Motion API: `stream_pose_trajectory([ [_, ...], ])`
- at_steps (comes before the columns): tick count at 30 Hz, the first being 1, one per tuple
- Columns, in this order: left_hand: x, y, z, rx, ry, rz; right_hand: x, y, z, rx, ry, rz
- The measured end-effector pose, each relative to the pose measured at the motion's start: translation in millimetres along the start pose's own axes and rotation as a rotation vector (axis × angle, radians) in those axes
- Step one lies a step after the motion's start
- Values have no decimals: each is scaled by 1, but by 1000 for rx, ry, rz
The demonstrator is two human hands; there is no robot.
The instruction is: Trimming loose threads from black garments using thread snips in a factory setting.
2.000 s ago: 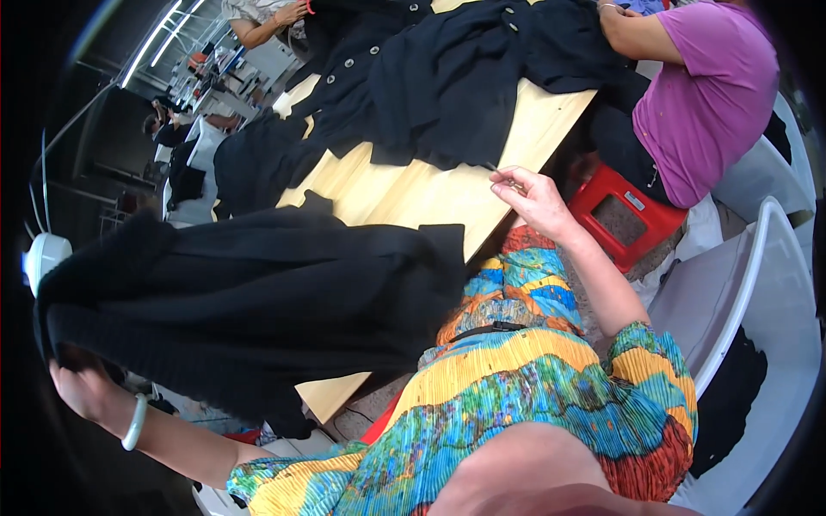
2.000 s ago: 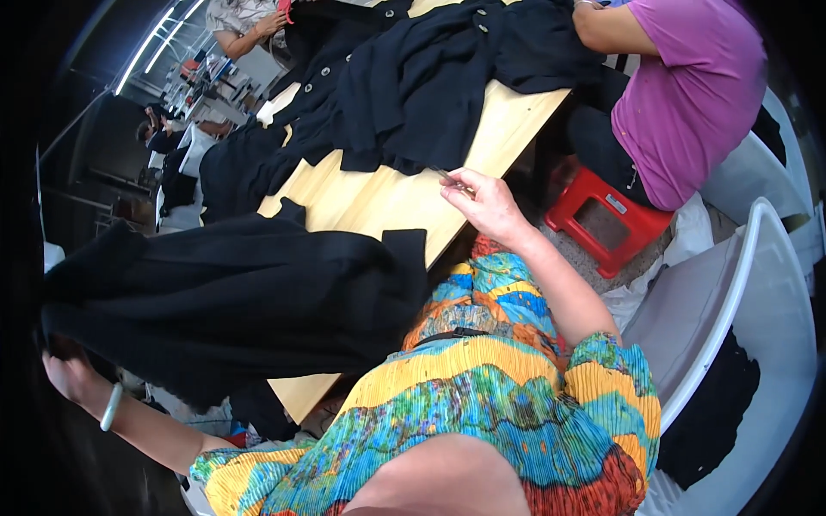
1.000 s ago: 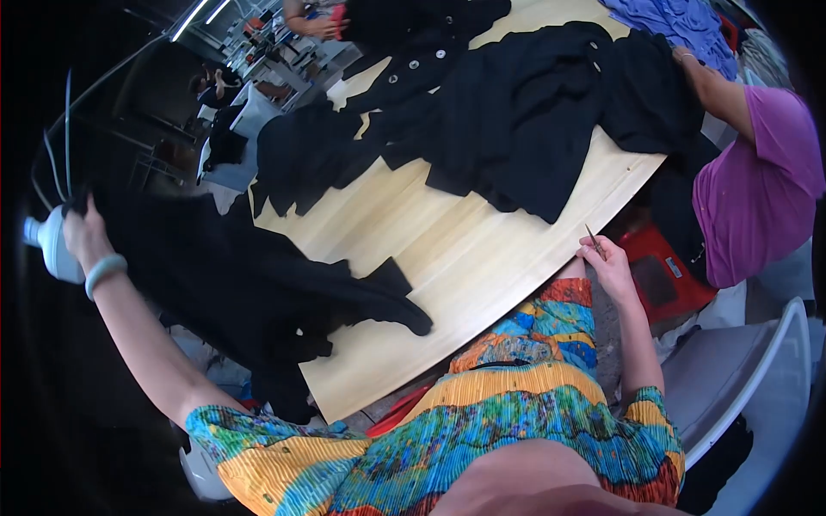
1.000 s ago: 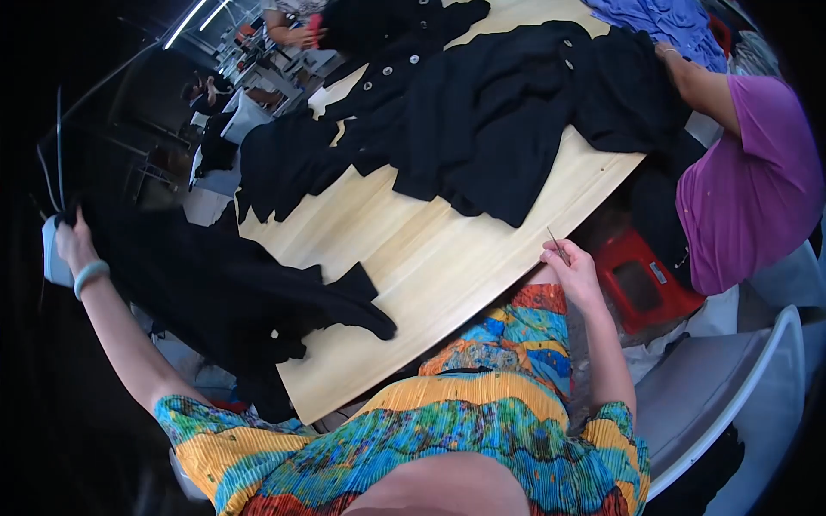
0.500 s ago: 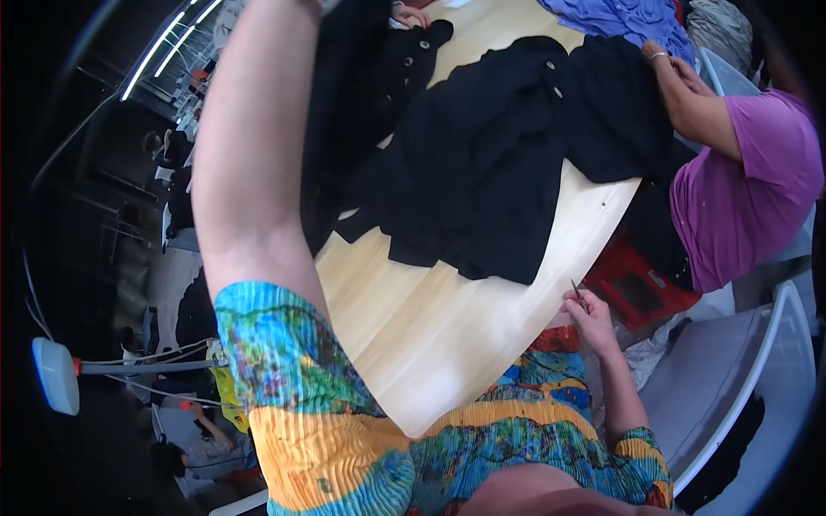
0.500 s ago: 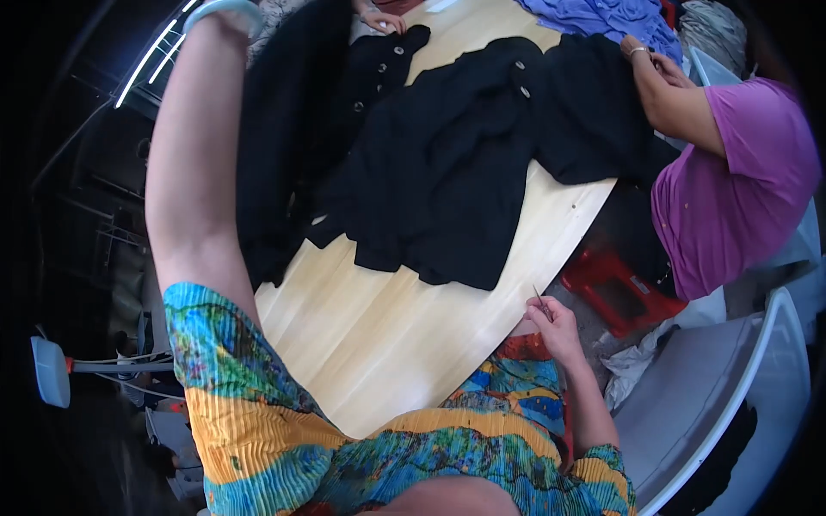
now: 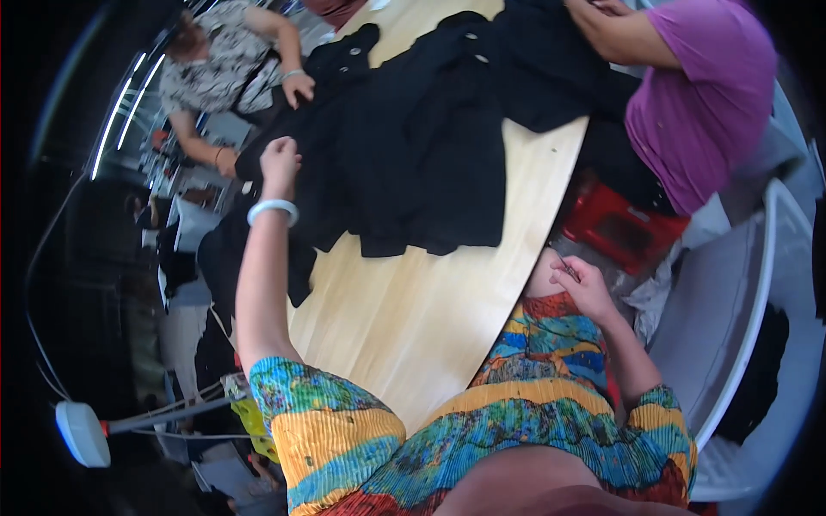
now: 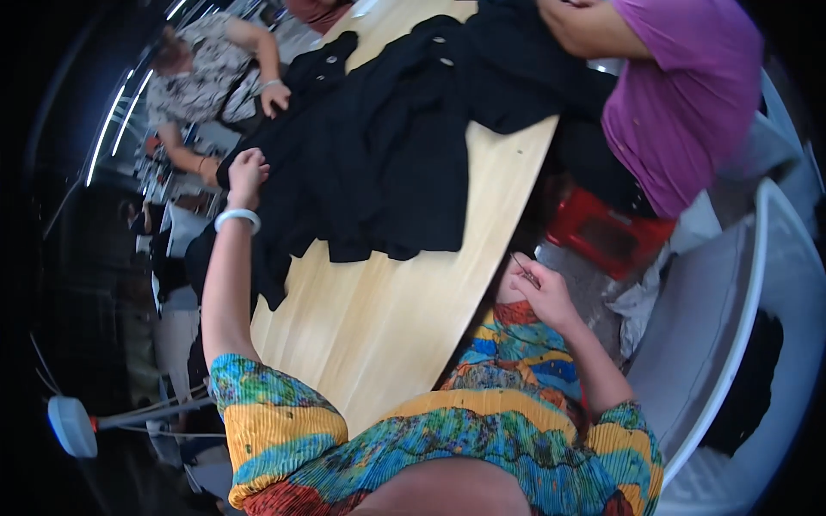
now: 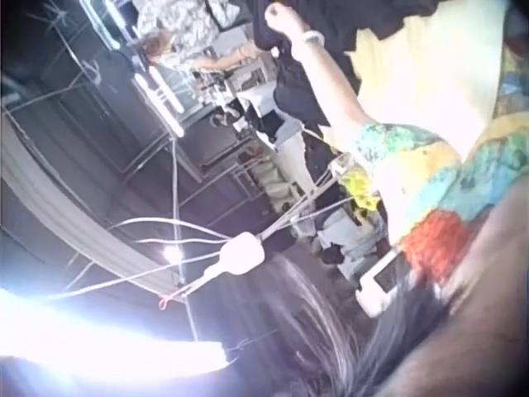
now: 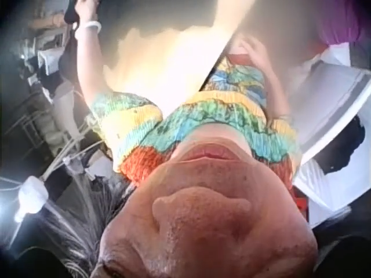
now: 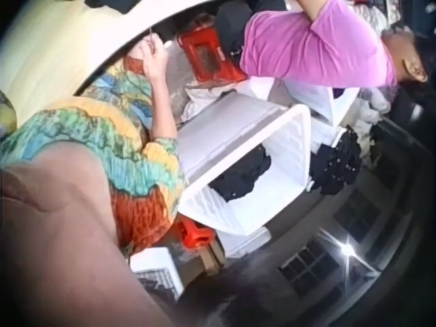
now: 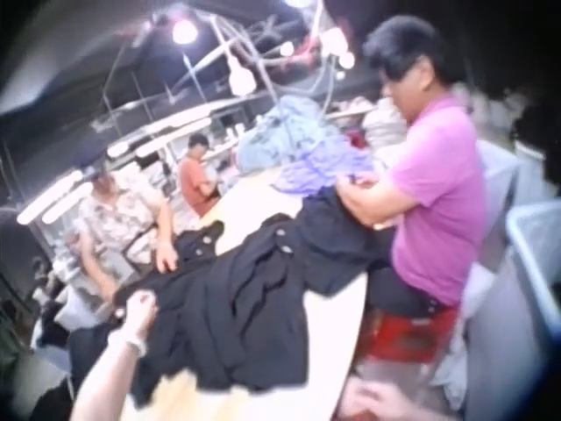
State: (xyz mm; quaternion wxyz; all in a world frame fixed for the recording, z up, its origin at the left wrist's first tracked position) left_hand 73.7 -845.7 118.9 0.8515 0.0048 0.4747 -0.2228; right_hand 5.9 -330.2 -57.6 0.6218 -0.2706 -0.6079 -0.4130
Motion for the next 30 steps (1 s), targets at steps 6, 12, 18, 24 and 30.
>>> stream_pose_trajectory([
  [6, -124, 220, -173, 496, 30, -909, 33, 39, 67, -278, -28, 58],
  [12, -168, 422, -250, 926, 276, -1188, 63, 111, 208, -746, 156, 229],
  [18, -225, 597, -272, 1241, 446, -1333, 47, 257, 394, -1378, 483, 120],
  [24, -257, 702, -282, 1295, 559, -1555, -76, 343, 479, -1435, 799, -374],
  [30, -267, 778, -312, 1196, 450, -1843, -221, 405, 505, -1377, 762, -891],
])
Point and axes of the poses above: each hand's wrist, its own y-axis away from the middle knuckle, its own z-axis out of the back of the hand, x = y × z, the point moved 5 cm from there along -y, towards the middle knuckle, and after that the axes turned 8 degrees about -x, right-handed, at the moved point
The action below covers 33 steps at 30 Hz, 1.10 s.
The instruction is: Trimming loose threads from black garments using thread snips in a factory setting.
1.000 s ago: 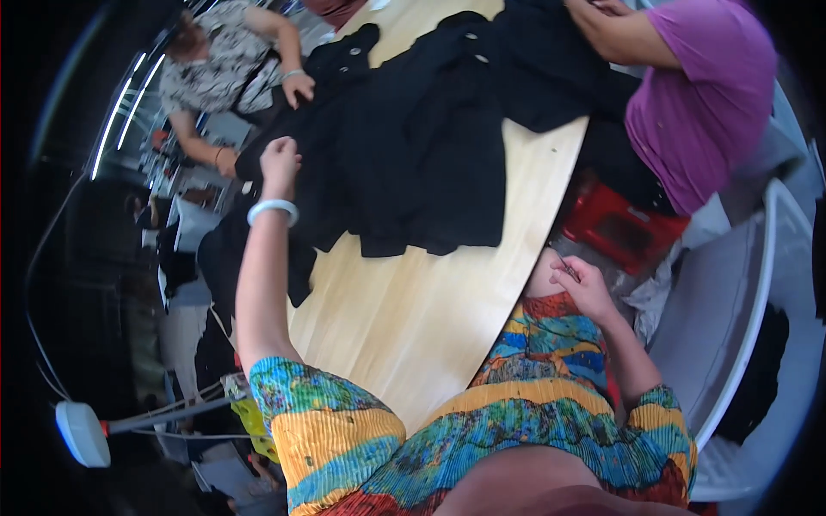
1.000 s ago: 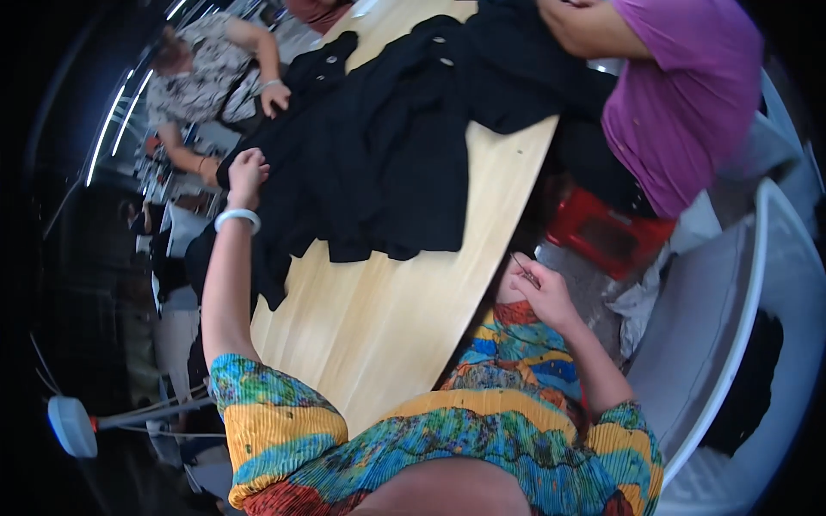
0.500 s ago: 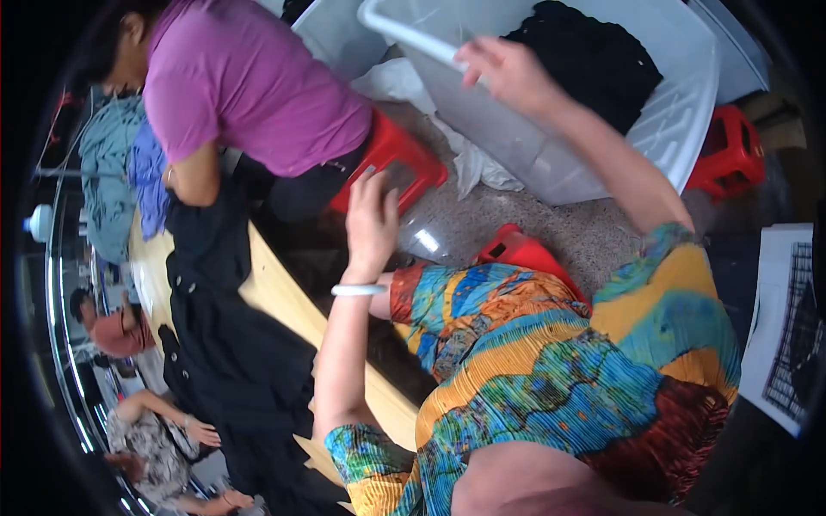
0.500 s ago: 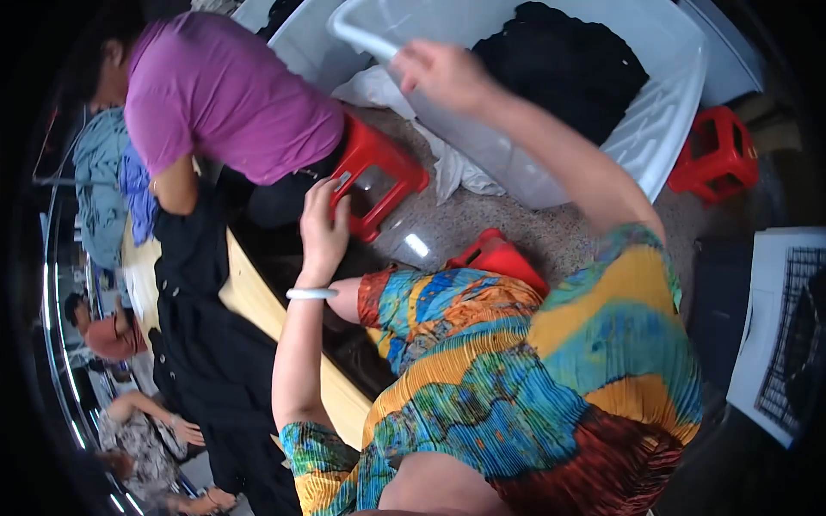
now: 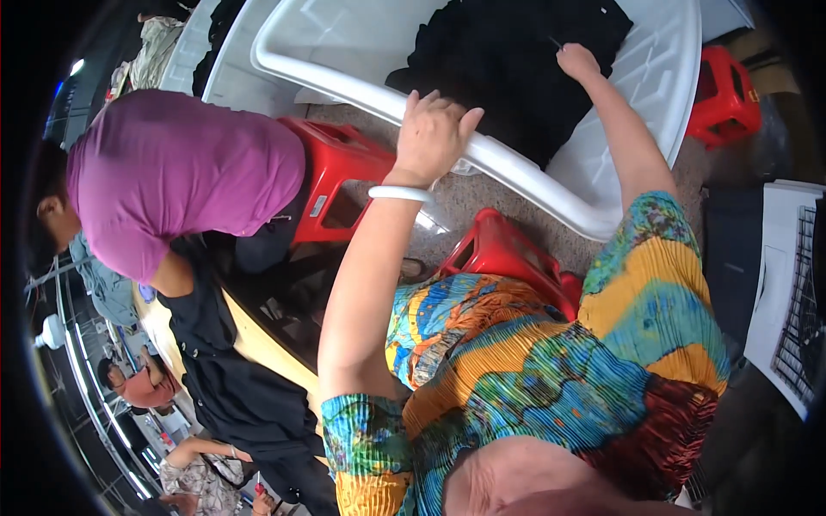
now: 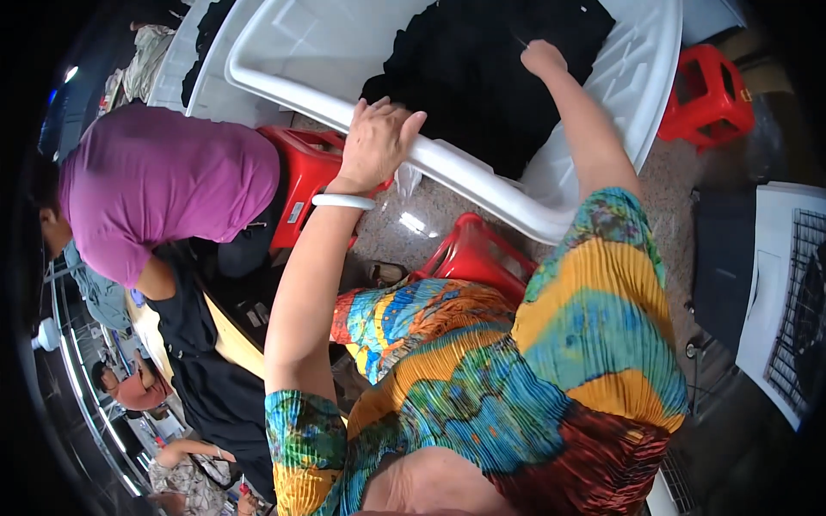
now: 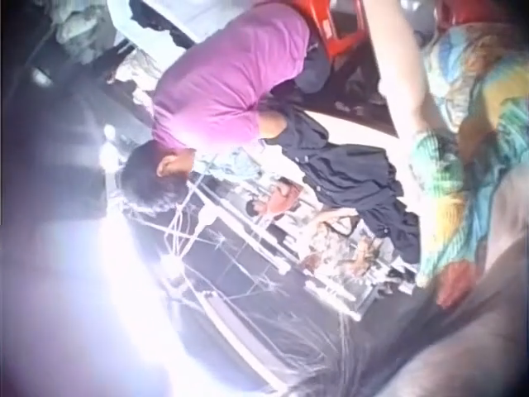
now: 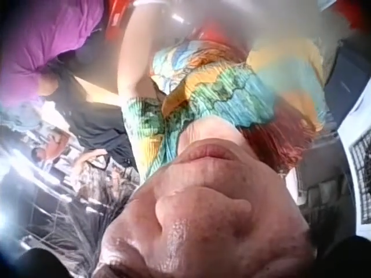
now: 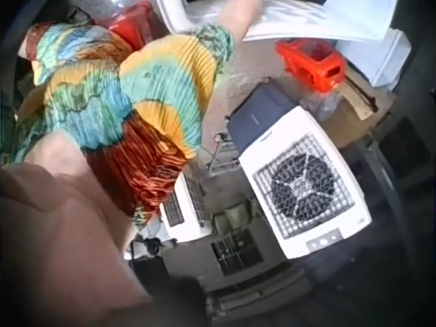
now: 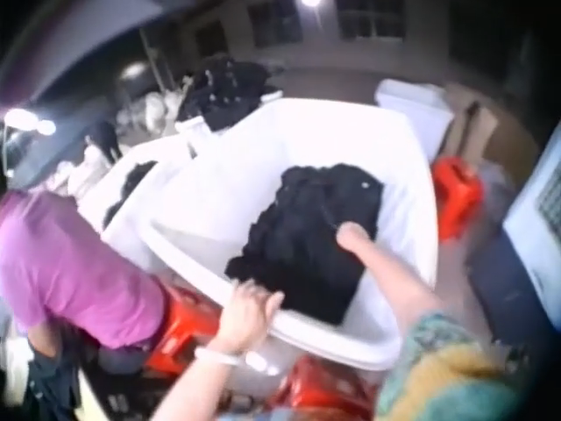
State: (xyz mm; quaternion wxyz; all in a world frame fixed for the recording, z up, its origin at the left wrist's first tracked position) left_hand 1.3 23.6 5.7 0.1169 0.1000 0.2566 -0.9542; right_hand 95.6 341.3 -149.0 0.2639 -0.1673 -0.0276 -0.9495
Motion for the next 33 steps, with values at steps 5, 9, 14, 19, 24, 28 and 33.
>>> stream_pose_trajectory([
  [5, 14, -3, 2, 53, -55, 3, 32, 35, -47, 356, 219, 97],
  [9, 11, 3, 2, 18, -2, 37, 53, 78, -65, 415, 210, 150],
  [14, 16, 22, 10, -35, -31, 30, 87, 148, -99, 643, 375, 323],
  [19, 4, 33, 12, -49, 19, 37, 67, 176, -148, 710, 430, 485],
  [24, -12, 44, 22, -65, 48, 38, 45, 202, -139, 771, 347, 349],
  [28, -27, 25, 27, 253, 108, 44, -14, 216, -169, 859, 401, 421],
  [33, 41, 20, 37, 216, -17, 152, 4, 214, -176, 704, 111, -21],
])
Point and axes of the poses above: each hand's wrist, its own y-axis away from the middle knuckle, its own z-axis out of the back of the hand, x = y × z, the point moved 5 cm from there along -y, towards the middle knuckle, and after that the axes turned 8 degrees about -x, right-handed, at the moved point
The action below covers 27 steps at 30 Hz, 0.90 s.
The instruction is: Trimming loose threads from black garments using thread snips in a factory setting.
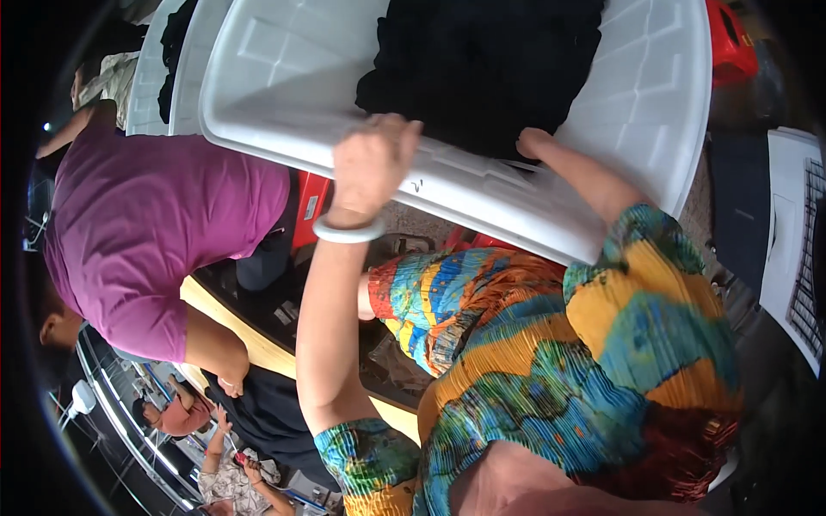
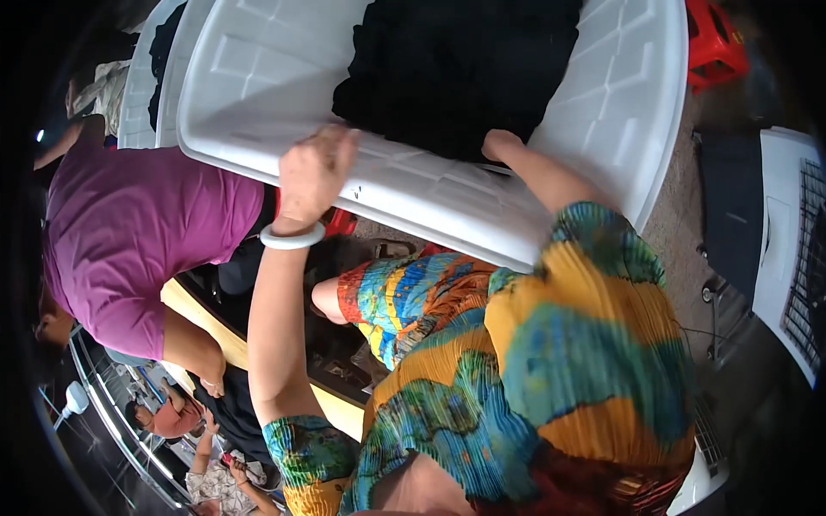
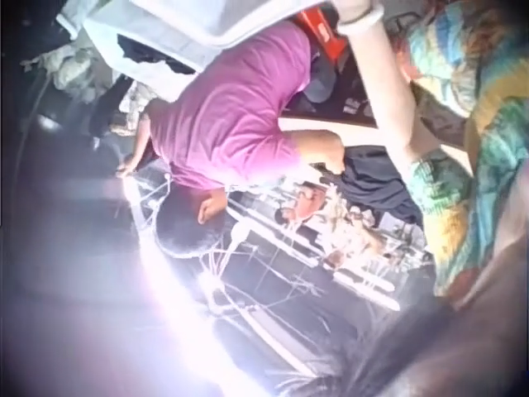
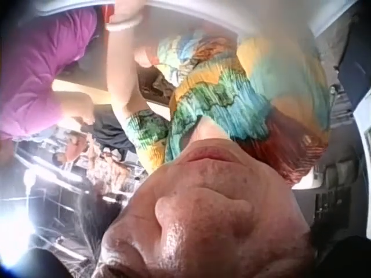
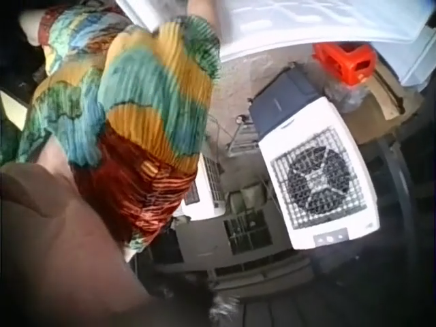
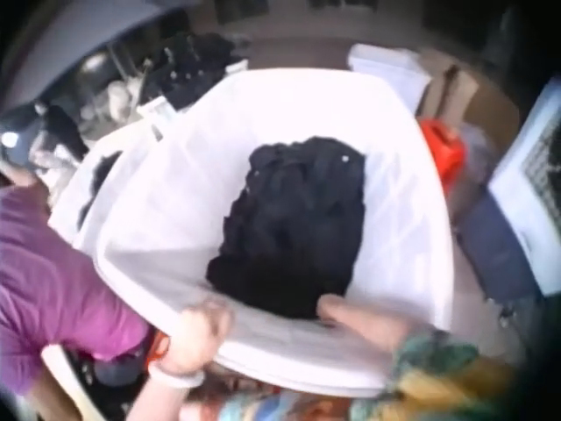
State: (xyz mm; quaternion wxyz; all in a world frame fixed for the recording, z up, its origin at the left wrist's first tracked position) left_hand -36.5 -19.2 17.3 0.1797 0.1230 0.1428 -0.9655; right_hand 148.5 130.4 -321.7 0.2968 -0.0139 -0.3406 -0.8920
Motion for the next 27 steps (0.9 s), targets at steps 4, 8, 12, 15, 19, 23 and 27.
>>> stream_pose_trajectory([
  [4, 9, 0, 3, -14, 14, 112, 50, -27, 24, -98, -150, 129],
  [8, 5, -4, 8, -7, 7, 113, 108, -46, 43, -188, -274, 163],
  [12, 6, -2, 12, -45, 72, 108, 138, -67, 39, -217, -242, 129],
  [15, 7, 1, 10, -123, 125, 62, 149, -92, 48, -409, -251, 182],
  [19, 13, 8, 8, -85, 124, 74, 193, -114, 53, -314, -158, 315],
  [23, 16, 7, 8, -83, 146, 71, 200, -140, 38, -298, -49, 324],
  [27, 21, 9, 8, -165, 175, 77, 202, -150, 21, -228, -28, 281],
])
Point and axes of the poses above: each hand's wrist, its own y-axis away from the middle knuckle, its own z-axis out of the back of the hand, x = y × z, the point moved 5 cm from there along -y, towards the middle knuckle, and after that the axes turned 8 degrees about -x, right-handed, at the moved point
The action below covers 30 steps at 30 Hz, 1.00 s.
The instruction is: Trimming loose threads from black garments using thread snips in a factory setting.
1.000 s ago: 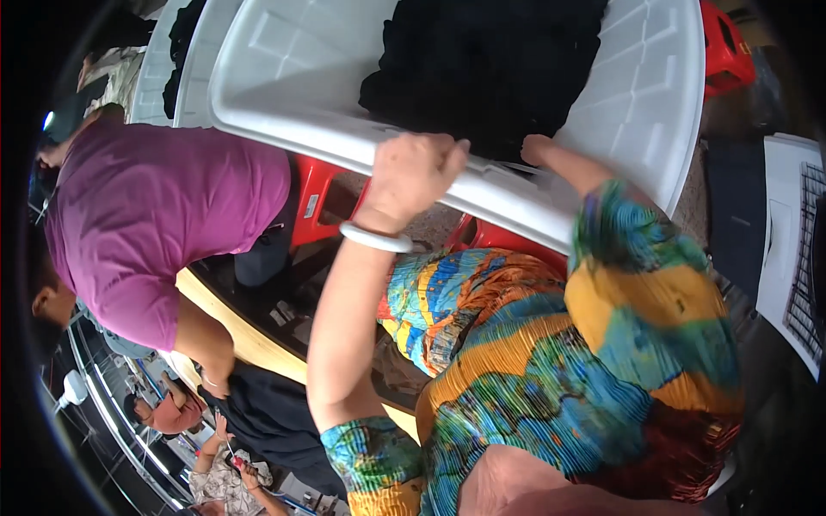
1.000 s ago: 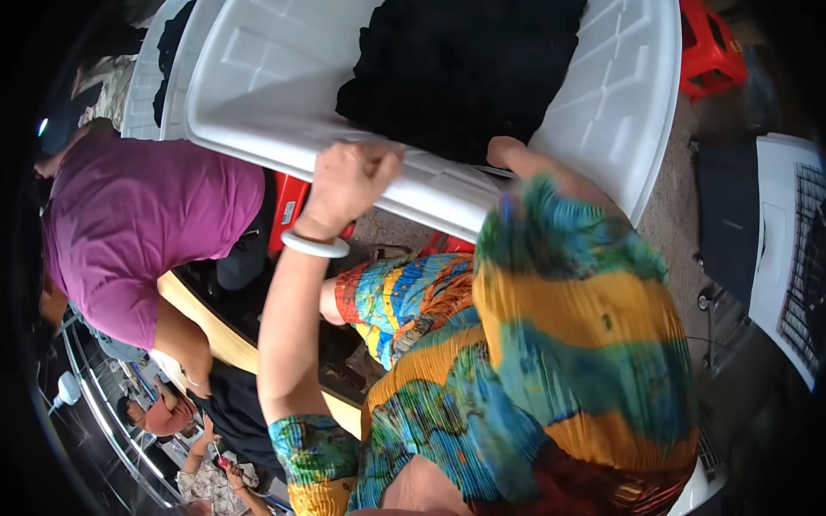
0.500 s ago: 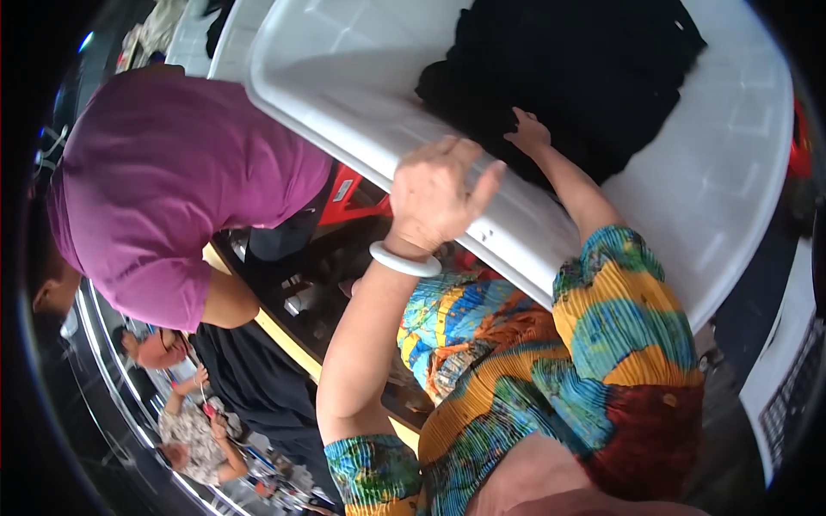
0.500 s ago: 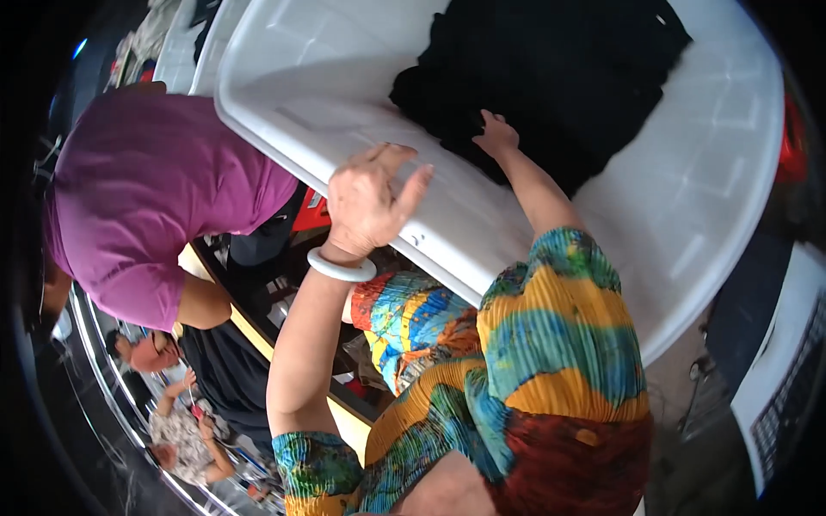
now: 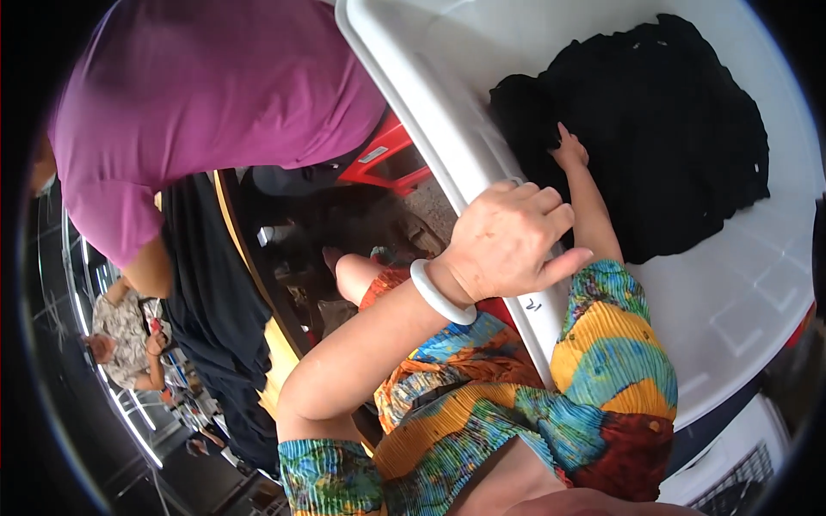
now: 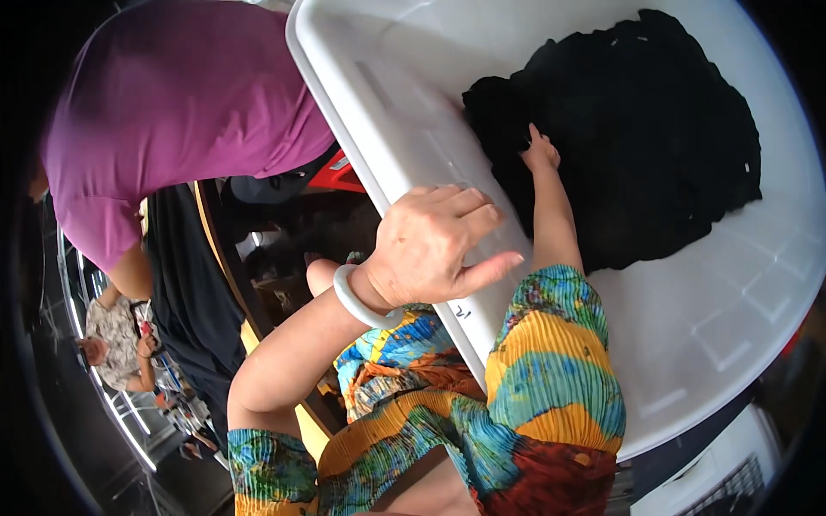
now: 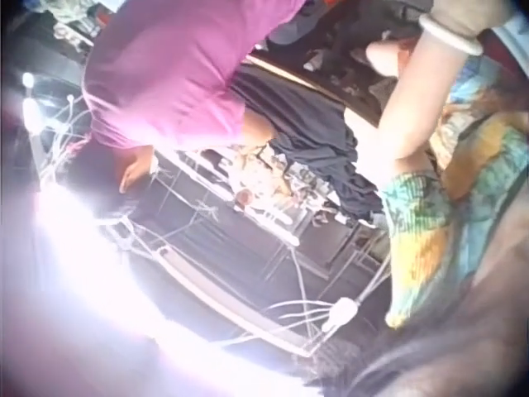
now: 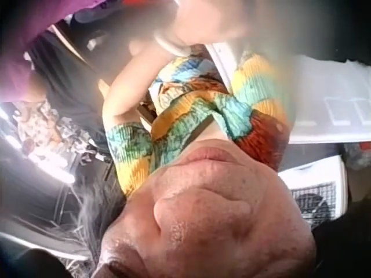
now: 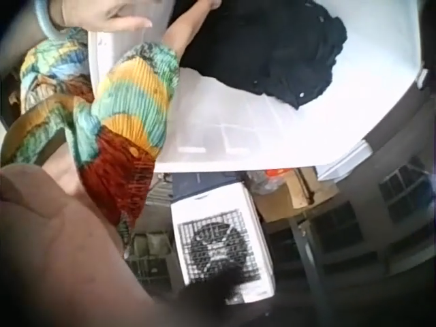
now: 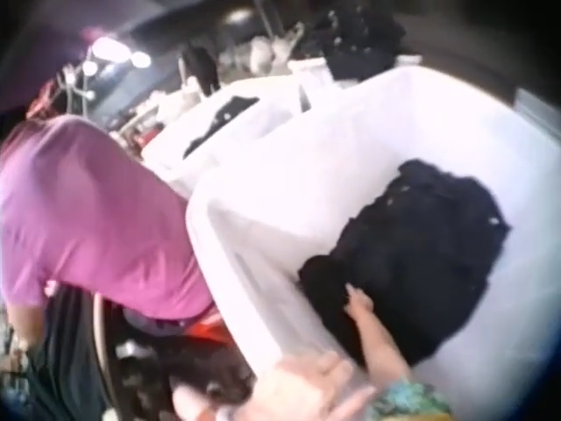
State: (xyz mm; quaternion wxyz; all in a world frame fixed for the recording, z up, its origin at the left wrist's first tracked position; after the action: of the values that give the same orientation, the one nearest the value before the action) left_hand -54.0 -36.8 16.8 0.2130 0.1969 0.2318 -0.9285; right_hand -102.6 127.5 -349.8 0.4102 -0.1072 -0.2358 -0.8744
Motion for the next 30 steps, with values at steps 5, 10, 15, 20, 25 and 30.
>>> stream_pose_trajectory([
  [5, 5, 1, 1, 17, 25, 11, -14, 5, -5, -32, -53, -107],
  [10, 0, -3, 2, -43, 72, 14, -74, 39, 30, -49, -280, -152],
  [15, -2, -2, -4, -64, -45, -4, -96, 65, 128, -236, -817, -310],
  [20, 1, 5, -10, -111, -94, 1, -14, 111, 279, -336, -943, -83],
  [25, 5, 33, -3, -325, 121, 25, 98, 212, 380, -287, -1251, 216],
  [30, -9, 56, 18, -346, 428, 196, 192, 294, 420, 49, -1471, 402],
])
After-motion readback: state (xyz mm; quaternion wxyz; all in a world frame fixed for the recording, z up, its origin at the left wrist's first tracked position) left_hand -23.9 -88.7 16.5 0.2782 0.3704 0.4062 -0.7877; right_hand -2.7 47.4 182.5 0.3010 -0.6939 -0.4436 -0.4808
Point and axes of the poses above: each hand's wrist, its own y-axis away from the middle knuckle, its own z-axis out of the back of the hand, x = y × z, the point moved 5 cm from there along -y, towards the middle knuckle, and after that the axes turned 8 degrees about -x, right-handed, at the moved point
